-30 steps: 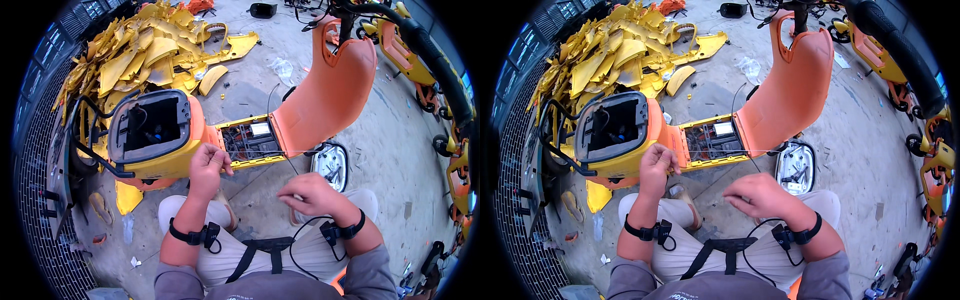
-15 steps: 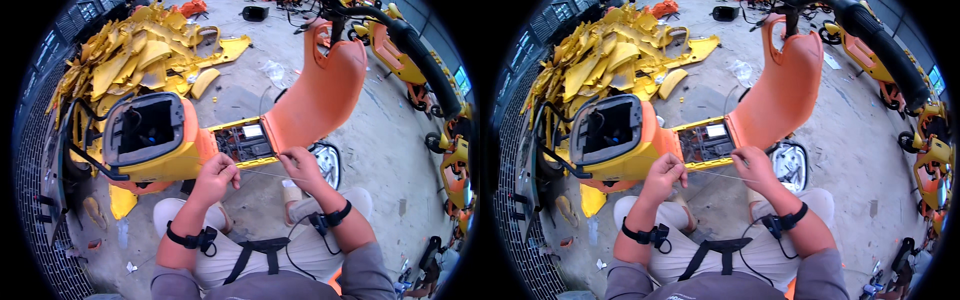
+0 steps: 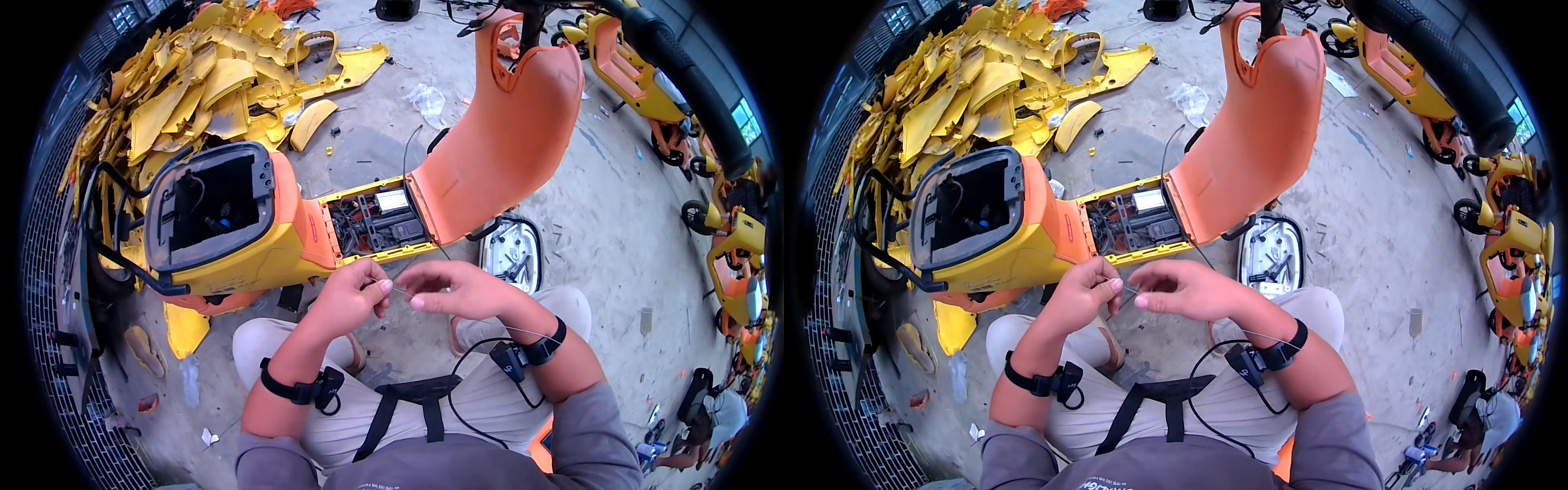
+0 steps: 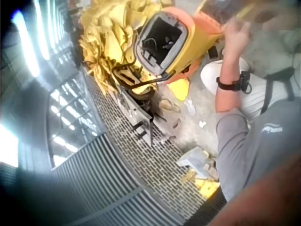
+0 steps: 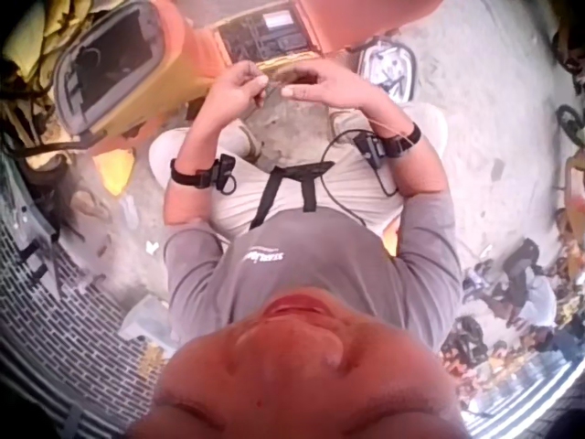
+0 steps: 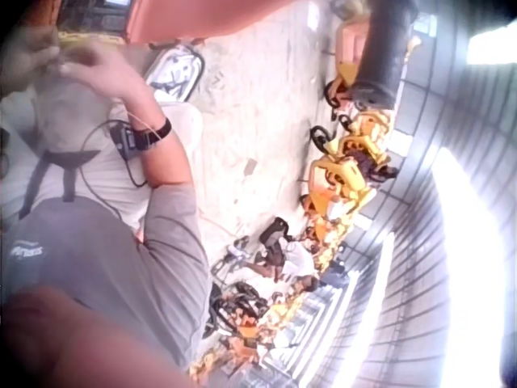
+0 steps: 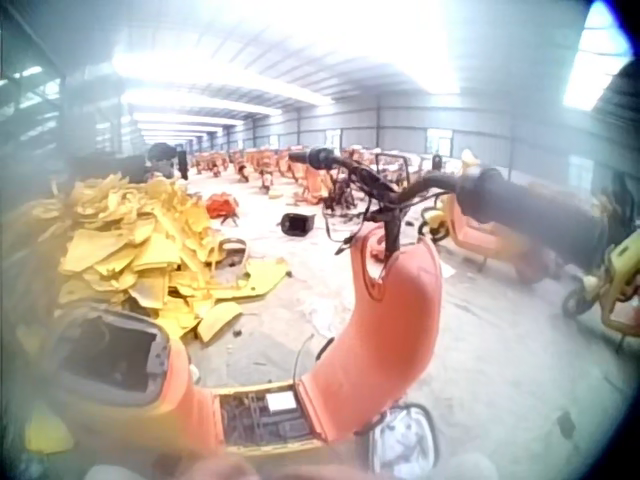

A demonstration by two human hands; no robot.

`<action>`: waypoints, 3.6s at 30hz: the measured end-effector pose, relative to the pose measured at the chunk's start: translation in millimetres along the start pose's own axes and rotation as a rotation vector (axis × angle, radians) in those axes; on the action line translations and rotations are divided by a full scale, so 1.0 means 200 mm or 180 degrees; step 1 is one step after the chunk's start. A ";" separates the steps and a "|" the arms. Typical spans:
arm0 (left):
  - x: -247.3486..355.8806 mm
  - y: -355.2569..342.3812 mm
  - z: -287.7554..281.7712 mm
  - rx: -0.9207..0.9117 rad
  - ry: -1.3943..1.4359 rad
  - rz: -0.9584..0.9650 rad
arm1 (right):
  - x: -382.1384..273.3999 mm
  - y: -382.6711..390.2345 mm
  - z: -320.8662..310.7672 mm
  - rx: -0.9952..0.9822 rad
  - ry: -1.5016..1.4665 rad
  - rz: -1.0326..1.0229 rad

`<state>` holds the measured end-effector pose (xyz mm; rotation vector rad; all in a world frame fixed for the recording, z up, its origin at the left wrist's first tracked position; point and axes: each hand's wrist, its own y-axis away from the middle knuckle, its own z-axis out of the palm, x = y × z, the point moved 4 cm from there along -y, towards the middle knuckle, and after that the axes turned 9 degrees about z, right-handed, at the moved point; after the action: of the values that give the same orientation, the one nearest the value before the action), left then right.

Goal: The person repairs an electric scooter by holding, twisting, and connecting thin wires in the open compartment by hand.

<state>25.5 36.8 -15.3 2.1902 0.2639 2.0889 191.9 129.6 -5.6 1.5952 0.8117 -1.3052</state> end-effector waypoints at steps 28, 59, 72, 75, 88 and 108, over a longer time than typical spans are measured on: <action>0.04 -0.01 0.02 0.0059 0.0074 0.0760 | 0.10 -0.07 0.05 0.0644 -0.0523 -0.0144; 0.14 0.04 0.01 0.1569 -0.1329 0.1867 | 0.04 0.03 0.19 0.0370 -0.1849 0.0457; 0.26 0.05 0.08 0.1244 -0.2806 0.2342 | -0.26 0.22 0.00 0.1666 0.1843 -0.0598; 0.25 0.03 0.09 0.1304 -0.2510 0.2207 | -0.27 0.24 0.02 0.1721 0.2272 -0.0883; 0.24 0.02 0.07 0.0100 -0.2508 0.2309 | -0.28 0.22 -0.27 0.2693 0.3290 -0.1225; 0.26 0.09 -0.04 -0.0465 -0.1080 0.2249 | 0.16 -0.04 -0.31 0.1238 0.3029 0.0369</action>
<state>20.8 29.4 40.0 2.7419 -0.7686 1.8364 216.4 189.0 -35.7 2.5902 1.0191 -0.5785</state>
